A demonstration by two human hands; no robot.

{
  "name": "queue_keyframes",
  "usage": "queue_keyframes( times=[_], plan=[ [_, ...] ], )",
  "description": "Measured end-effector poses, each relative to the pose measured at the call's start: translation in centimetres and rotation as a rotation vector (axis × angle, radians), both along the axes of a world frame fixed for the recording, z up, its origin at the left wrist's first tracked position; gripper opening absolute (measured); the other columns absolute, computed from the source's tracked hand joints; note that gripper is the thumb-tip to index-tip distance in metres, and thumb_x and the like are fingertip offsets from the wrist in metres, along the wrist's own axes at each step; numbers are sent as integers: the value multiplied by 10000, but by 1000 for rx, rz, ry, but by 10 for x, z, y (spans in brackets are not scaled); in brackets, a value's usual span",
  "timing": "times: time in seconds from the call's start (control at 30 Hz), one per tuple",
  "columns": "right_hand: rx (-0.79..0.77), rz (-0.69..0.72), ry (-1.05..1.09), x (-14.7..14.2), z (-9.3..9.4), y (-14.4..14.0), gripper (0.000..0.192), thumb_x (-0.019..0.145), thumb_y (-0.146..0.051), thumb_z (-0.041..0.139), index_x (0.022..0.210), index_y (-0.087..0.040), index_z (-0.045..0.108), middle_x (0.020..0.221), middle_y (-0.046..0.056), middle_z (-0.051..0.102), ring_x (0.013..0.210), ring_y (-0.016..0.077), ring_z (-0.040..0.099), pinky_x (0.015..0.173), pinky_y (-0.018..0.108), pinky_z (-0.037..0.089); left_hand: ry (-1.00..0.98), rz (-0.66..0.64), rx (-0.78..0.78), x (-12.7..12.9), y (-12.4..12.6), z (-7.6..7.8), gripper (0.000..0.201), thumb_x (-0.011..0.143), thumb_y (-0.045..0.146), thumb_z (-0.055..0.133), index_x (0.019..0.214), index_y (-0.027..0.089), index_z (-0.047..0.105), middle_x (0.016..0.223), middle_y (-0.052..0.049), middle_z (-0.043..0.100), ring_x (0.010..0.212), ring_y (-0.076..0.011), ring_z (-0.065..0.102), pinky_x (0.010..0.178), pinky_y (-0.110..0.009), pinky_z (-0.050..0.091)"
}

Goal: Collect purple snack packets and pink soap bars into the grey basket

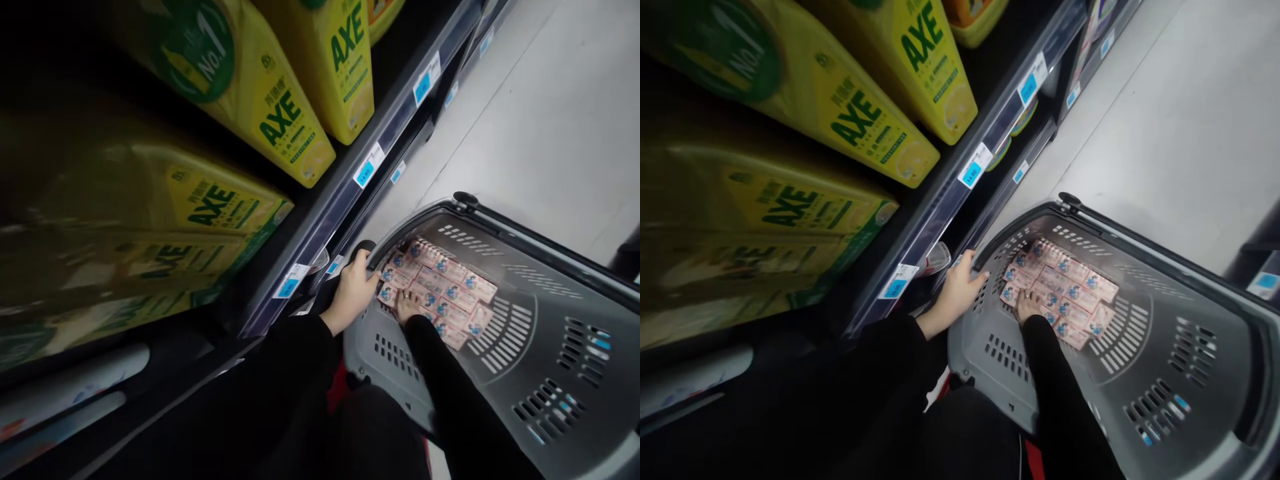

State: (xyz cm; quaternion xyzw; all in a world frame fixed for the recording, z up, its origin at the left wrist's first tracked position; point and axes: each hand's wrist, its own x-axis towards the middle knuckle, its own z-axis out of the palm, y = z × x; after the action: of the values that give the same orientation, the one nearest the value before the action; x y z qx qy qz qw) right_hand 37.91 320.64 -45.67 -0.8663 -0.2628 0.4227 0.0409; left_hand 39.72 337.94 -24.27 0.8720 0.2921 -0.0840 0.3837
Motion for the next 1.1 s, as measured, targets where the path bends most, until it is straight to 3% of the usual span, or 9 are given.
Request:
queue_keyframes(
  times=[0.17,0.27,0.33,0.4,0.53,0.67,0.87,1.0,1.1],
  plan=[
    [-5,-155,21,13,0,-7,712,806,-422,589,1391,-113,329,1420,214,346,1252,358,366,972,435,331,5,6,11,2,1,-1,273,793,156,579,1057,171,512,924,-96,669,836,-256,638,763,-351,470],
    [-102,-321,47,21,-2,-20,501,922,-405,417,1281,-57,448,1252,229,511,1108,280,527,909,408,409,2,4,8,2,1,-1,273,789,162,586,1053,173,516,925,-91,670,835,-247,638,774,-345,472],
    [-150,-395,108,22,-4,-28,400,941,-401,406,1145,-89,551,1069,144,623,949,205,603,847,375,463,6,14,3,2,1,-1,267,787,162,585,1047,173,523,905,-82,673,819,-239,640,773,-340,474],
    [-173,-438,163,19,-8,-31,355,928,-432,452,1027,-125,601,954,69,655,856,162,621,805,353,494,10,21,2,2,1,-1,263,786,159,582,1042,173,528,889,-74,675,801,-230,641,769,-336,476],
    [-185,-470,184,9,-15,-31,332,929,-424,465,951,-132,622,913,54,663,845,152,625,811,354,505,11,24,32,3,1,-1,250,778,165,600,1018,184,529,873,-52,672,786,-215,637,758,-321,477],
    [-162,-453,168,6,-18,-31,335,932,-428,456,963,-138,622,928,52,667,877,158,628,846,372,493,18,36,44,4,0,0,222,773,157,611,978,188,532,843,-37,669,751,-204,633,733,-308,477],
    [-175,-348,104,11,-12,-29,367,944,-419,412,991,-106,598,907,87,665,825,166,632,776,339,494,-2,9,40,4,-1,-1,234,779,151,605,999,179,530,855,-48,667,752,-204,629,717,-305,476],
    [-38,-168,-5,10,-1,-18,448,860,-332,544,1219,-69,489,1216,209,557,1144,275,513,924,374,409,-4,7,26,4,0,-1,243,786,153,595,1020,173,532,870,-57,668,758,-203,628,725,-308,478],
    [26,-71,-32,7,2,-5,506,815,-314,583,1243,-65,478,1275,236,508,1200,323,445,973,399,354,-5,3,40,4,0,0,238,782,152,598,1012,169,539,856,-54,664,748,-201,622,722,-304,473]
  ],
)
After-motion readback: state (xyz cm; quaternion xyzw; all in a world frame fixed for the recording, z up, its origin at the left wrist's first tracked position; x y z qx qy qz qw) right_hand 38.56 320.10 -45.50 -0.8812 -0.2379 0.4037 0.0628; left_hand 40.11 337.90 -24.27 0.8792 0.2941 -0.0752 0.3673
